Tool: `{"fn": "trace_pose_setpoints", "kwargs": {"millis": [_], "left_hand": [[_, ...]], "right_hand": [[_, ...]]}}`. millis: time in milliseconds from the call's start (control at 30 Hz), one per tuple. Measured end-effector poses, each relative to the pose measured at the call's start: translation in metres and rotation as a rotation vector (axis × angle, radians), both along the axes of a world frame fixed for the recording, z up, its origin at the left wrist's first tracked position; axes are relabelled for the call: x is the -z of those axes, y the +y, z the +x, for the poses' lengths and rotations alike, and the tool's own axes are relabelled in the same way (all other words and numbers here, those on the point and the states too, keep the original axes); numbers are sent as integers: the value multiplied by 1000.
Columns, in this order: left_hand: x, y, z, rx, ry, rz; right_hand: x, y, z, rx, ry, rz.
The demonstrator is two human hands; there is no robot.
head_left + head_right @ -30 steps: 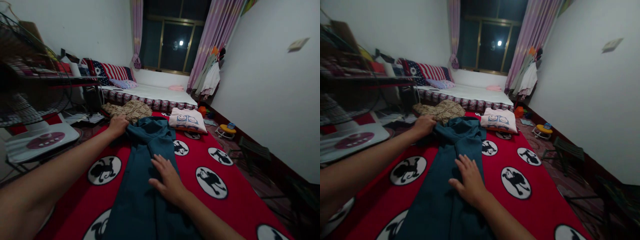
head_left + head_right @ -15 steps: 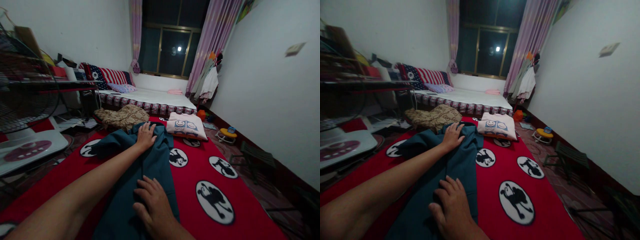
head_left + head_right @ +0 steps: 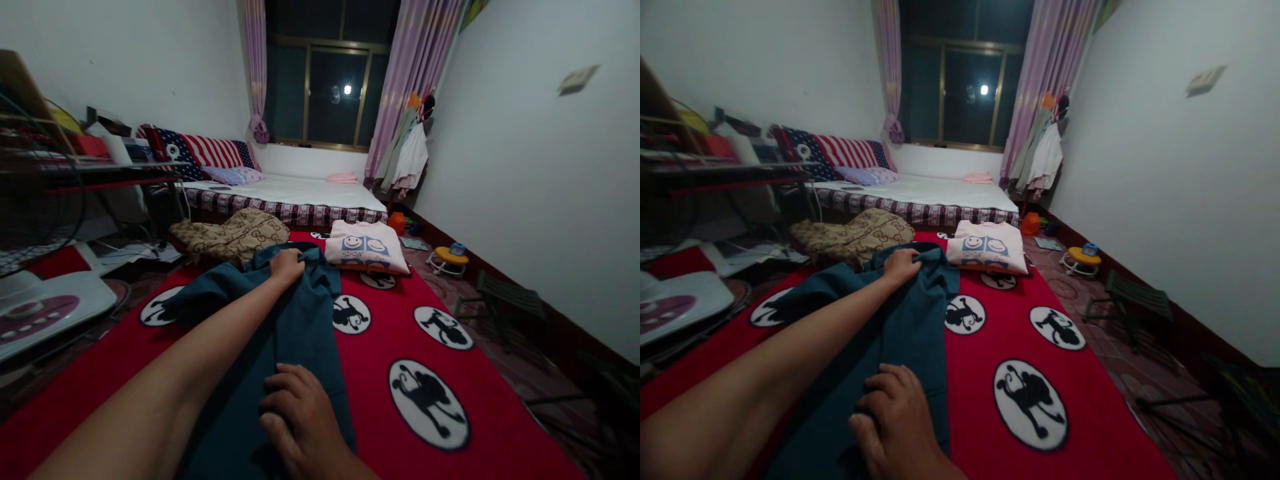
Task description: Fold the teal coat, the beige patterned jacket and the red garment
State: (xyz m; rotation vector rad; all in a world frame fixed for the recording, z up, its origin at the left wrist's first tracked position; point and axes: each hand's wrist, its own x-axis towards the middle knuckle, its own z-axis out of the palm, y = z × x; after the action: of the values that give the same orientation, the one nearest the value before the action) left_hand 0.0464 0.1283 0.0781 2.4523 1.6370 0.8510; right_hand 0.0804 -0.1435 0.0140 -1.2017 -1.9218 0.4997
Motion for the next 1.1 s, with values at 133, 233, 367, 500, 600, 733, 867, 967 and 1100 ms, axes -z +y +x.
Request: {"fn": "trace_pose_setpoints", "kwargs": {"millis": [133,233,367,500,600,733,867,967,1100], "left_hand": [[6,-5,-20,3,-98,48],[7,-28,-31,134,-178,186],[13,-71,-43,628,-239,173],[35,-97,-66,878,-121,-71],[52,-102,-86,908,-29,-118],[57,-106,-105,887,84,-150],[45,-115,-110,806,101,-136],[31,-125,-100,742,155,-95],[17,-137,-69,697,230,-16]], "right_hand": [[-2,0,-1,30,53,13],[-4,0,0,51,101,-1],[-8,3,3,22,256,-13],[-10,7,10,70,497,-77],[-12,7,19,127,640,-160],[-15,1,43,250,619,-172],[-19,-18,73,466,412,-122],[-23,-44,88,476,179,-200],[-33,-91,97,380,-25,-403]]}}
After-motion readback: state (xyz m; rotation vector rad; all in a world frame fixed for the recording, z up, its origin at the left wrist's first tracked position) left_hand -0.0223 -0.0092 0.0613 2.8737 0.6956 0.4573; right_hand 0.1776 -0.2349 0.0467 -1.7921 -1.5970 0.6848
